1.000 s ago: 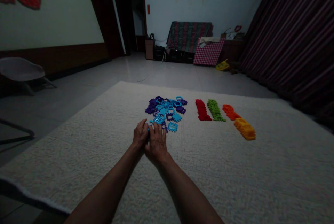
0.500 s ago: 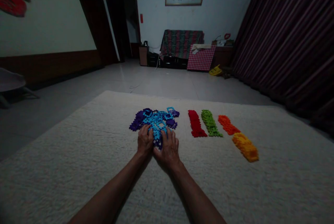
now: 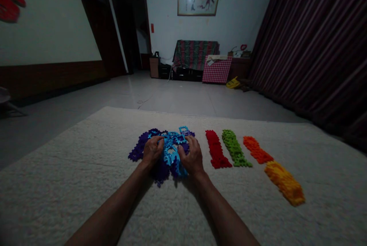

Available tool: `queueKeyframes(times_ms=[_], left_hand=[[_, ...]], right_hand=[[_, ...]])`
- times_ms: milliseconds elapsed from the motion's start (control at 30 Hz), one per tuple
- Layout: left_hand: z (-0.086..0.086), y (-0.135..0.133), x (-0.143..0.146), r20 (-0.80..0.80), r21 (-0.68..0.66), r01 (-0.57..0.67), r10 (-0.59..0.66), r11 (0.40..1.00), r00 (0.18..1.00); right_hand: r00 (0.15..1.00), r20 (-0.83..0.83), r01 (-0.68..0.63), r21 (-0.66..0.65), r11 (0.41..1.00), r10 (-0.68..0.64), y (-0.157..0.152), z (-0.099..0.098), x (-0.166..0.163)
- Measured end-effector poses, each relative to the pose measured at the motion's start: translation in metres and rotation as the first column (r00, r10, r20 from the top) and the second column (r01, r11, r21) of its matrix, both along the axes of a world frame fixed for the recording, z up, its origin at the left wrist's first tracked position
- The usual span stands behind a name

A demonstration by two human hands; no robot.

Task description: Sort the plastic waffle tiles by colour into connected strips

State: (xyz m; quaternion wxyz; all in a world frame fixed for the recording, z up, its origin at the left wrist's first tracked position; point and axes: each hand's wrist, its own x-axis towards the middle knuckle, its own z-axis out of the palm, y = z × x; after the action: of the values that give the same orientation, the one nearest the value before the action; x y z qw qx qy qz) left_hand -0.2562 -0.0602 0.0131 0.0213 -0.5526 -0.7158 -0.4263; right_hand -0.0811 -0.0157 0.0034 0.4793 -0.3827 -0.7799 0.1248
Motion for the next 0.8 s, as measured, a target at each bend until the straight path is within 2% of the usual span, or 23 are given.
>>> queueKeyframes(times_ms=[67,167,300,367,500,633,800], left_hand=[[-0.004,0.008,-0.004,-0.055,-0.022,0.026,-0.027,0.999,0.998],[-0.011,0.017,-0.007,-0.168,-0.010,0.080,-0.081,0.997,0.982],[-0.015,0.019,-0.009,-0.247,-0.094,0.136,-0.156,0.986,0.956],[-0.014,0.017,-0.010,-0.264,-0.161,0.140,-0.179,0.977,0.948],[-0.010,0.012,-0.009,-0.297,-0.232,0.132,-0.199,0.964,0.934],[-0.002,0.013,-0.011,-0.291,-0.233,0.140,-0.207,0.962,0.934],[0.006,0.014,-0.017,-0.287,-0.256,0.069,-0.144,0.964,0.947]], right_hand=[[0.993,0.029,0.115,-0.069,0.991,-0.113,0.030,-0.003,-0.006],[0.979,0.088,0.194,-0.160,0.968,-0.182,0.071,-0.010,-0.016],[0.970,0.193,0.194,-0.245,0.950,-0.148,0.101,-0.012,-0.023],[0.959,0.266,0.164,-0.243,0.956,-0.097,0.105,-0.011,-0.025],[0.919,0.394,0.056,-0.147,0.988,0.006,0.097,-0.010,-0.029],[0.924,0.381,0.040,-0.133,0.990,0.014,0.087,-0.009,-0.031],[0.932,0.360,0.007,-0.156,0.988,0.050,0.079,-0.005,-0.032]])
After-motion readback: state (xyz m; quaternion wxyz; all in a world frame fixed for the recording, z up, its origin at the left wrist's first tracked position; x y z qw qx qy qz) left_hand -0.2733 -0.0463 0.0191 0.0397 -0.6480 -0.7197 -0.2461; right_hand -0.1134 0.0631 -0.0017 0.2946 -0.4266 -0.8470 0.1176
